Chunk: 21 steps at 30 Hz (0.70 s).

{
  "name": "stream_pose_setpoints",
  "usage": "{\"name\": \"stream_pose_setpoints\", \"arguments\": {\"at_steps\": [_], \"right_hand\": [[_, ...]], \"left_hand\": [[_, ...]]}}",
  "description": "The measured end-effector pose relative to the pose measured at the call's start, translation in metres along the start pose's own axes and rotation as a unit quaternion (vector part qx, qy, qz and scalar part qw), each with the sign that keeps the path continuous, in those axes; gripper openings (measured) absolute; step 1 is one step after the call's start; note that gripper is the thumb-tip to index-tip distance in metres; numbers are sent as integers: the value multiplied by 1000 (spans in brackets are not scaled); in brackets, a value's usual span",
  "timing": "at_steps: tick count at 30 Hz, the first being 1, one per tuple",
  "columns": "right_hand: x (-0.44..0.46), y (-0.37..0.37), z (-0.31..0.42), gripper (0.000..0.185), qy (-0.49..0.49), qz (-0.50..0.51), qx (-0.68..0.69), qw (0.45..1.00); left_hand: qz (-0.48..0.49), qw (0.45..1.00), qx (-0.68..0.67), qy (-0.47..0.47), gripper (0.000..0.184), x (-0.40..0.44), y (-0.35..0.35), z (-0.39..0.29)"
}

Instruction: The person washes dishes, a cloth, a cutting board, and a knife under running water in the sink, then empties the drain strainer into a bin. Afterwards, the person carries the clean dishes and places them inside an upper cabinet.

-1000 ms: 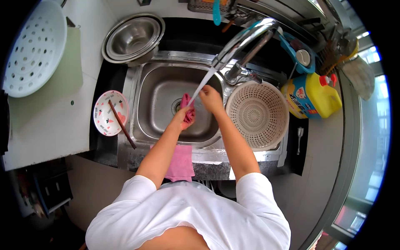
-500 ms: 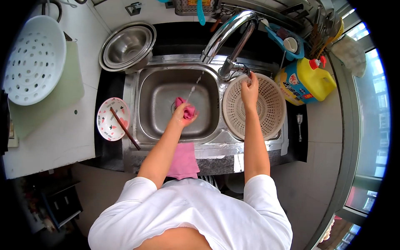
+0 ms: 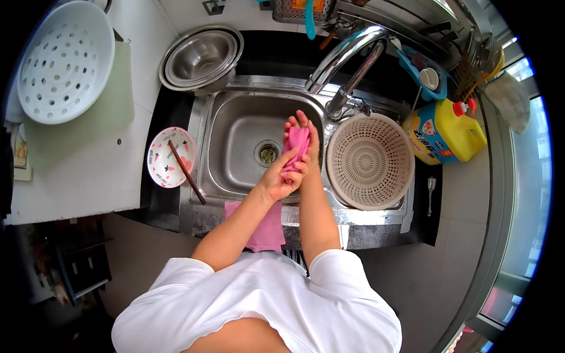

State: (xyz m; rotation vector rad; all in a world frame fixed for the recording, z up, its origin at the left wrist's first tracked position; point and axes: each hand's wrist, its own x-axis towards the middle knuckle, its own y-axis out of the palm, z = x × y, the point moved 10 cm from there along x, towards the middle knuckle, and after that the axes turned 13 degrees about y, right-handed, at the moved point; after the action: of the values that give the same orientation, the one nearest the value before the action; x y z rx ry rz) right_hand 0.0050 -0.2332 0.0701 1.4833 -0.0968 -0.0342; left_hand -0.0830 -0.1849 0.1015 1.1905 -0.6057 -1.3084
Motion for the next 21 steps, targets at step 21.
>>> {"name": "stream_pose_setpoints", "arguments": {"at_steps": [21], "right_hand": [[-28, -95, 42, 19, 79, -447, -822, 344]], "left_hand": [[-92, 172, 969, 150, 25, 18, -72, -82]]}}
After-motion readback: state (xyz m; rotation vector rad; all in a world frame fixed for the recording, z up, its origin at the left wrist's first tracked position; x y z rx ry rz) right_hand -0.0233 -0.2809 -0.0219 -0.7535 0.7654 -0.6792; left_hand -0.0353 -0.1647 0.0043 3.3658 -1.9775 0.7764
